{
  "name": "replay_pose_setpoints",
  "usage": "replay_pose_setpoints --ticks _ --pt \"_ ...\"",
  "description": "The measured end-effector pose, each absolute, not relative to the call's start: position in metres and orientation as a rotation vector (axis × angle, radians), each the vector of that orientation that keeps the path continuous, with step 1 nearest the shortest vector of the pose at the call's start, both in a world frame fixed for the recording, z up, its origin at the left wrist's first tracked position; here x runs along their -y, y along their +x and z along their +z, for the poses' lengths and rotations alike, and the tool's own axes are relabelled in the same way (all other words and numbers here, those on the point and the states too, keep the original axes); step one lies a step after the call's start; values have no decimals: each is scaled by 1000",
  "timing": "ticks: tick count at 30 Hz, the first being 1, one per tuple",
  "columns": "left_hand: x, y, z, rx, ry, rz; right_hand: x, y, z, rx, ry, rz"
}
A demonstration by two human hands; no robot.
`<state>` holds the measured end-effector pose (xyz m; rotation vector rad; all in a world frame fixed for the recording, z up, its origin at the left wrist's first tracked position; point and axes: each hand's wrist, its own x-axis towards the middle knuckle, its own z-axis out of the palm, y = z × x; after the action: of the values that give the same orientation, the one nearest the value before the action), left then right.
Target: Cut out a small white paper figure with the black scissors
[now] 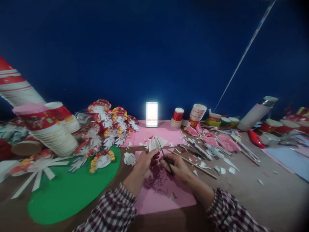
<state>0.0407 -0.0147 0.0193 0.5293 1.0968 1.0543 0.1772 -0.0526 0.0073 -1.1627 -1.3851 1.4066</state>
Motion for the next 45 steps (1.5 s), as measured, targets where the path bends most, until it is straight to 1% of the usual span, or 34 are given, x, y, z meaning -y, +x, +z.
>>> replay_pose_setpoints --ticks 7,19,26,45 --pt "14 41 20 -1100 558 1060 53 177 4 1373 -1139 1434" --pt "19 44 28 -1082 598 1049 56 174 14 1359 -1077 1442" --pt "19 44 22 -1030 628 1039 57 174 19 1355 -1105 1474" --pt "22 46 31 -1016 586 1028 55 176 11 1356 -1084 1459"
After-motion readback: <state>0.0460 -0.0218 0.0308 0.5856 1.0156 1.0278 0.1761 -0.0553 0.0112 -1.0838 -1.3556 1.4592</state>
